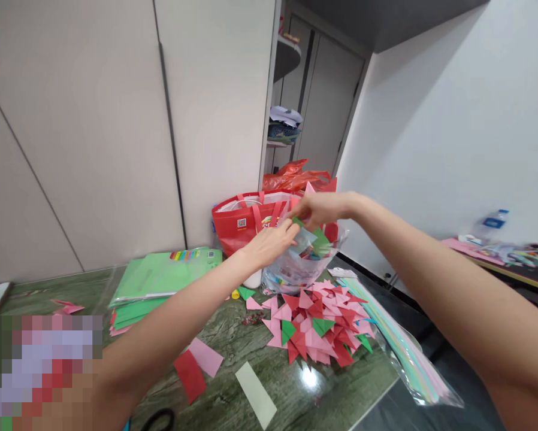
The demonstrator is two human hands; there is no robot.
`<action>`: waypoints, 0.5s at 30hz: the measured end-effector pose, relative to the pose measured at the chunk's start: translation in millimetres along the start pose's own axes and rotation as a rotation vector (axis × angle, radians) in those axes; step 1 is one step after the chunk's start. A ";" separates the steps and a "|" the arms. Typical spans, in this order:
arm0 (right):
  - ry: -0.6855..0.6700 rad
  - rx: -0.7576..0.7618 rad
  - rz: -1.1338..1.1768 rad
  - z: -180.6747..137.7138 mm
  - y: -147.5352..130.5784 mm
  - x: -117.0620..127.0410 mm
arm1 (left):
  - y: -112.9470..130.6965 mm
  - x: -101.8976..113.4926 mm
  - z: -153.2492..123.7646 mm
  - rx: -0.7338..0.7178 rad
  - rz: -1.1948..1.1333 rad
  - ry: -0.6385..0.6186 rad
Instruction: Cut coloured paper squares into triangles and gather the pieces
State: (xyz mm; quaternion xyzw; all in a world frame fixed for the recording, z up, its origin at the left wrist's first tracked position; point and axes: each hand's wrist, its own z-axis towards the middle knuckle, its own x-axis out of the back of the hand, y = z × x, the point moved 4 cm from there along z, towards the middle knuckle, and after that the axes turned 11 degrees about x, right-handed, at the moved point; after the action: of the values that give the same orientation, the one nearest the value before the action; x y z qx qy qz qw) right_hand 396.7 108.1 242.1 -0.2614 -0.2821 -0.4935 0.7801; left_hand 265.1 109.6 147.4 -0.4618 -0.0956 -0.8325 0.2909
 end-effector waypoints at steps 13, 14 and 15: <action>-0.371 0.009 -0.322 -26.4 23.4 -37.6 | 0.5 7.6 1.1 0.057 -0.067 -0.045; -0.436 0.025 -0.278 -29.8 23.9 -44.8 | 0.2 7.7 1.8 0.057 -0.073 -0.053; -0.506 0.046 -0.227 -32.9 24.2 -51.5 | 0.3 7.8 2.3 0.058 -0.077 -0.062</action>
State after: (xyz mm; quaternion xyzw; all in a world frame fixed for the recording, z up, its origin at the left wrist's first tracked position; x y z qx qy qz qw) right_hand 406.6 126.6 179.8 -0.3250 -0.5067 -0.4904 0.6302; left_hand 263.8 107.2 155.1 -0.4747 -0.1464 -0.8253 0.2685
